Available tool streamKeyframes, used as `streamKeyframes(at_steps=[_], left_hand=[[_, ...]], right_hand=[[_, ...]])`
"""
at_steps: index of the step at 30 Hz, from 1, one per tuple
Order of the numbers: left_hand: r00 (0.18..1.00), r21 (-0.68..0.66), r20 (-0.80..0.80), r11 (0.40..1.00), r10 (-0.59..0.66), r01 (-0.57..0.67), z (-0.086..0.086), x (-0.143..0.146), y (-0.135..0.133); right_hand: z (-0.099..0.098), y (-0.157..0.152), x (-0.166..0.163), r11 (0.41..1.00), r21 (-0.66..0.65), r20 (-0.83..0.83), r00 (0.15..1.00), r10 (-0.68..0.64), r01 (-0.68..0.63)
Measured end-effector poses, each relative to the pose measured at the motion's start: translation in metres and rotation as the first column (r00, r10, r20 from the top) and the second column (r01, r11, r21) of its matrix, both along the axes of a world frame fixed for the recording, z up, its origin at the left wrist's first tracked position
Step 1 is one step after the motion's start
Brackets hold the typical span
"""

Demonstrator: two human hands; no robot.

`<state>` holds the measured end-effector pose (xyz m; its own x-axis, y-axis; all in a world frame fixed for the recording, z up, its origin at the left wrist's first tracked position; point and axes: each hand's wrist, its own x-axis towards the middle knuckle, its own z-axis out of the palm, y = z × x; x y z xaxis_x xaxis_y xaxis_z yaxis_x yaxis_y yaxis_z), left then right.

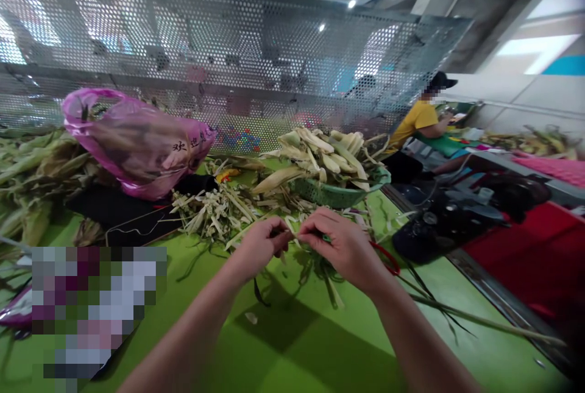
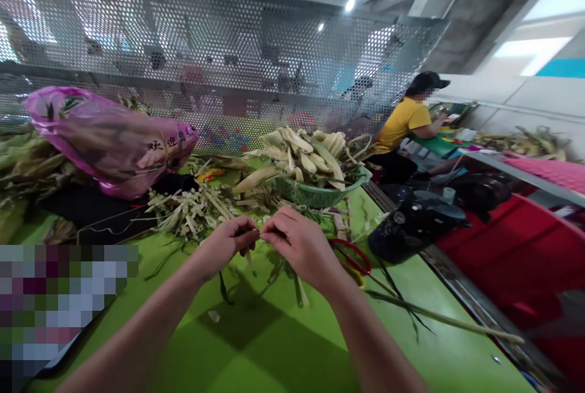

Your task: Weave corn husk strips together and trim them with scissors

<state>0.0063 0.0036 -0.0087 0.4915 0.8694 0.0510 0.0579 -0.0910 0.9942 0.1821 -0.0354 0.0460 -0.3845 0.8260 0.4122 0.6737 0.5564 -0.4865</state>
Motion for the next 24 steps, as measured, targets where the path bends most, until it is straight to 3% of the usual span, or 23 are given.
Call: streamKeyframes(at_steps=[4, 8, 13, 20, 24], left_hand=[[0.994, -0.027, -0.004, 0.993, -0.111, 0.111, 0.007, 0.001, -0.006], [0.977, -0.056, 0.120, 0.981, -0.179, 0.186, 0.011, -0.001, -0.007], [0.974, -0.100, 0.222, 0.993, -0.045, 0.069, 0.013, -0.004, -0.006], [0.970, -0.173, 0.224, 0.983, 0.094, -0.055, 0.013, -0.002, -0.005], [0.976, -0.097, 0.158, 0.986, 0.151, -0.137, 0.007, 0.002, -0.001]], right_hand=[[-0.006, 0.007, 0.003, 0.999, 0.003, -0.098, 0.994, -0.043, 0.044], [-0.020, 0.014, 0.007, 0.993, -0.075, -0.201, 0.974, -0.101, 0.088], [-0.028, 0.014, 0.004, 0.985, -0.145, -0.235, 0.964, -0.124, 0.091], [-0.028, 0.004, -0.005, 0.994, 0.044, -0.081, 0.992, -0.093, 0.097], [-0.030, 0.001, -0.009, 0.990, 0.117, 0.093, 0.991, -0.094, 0.082]])
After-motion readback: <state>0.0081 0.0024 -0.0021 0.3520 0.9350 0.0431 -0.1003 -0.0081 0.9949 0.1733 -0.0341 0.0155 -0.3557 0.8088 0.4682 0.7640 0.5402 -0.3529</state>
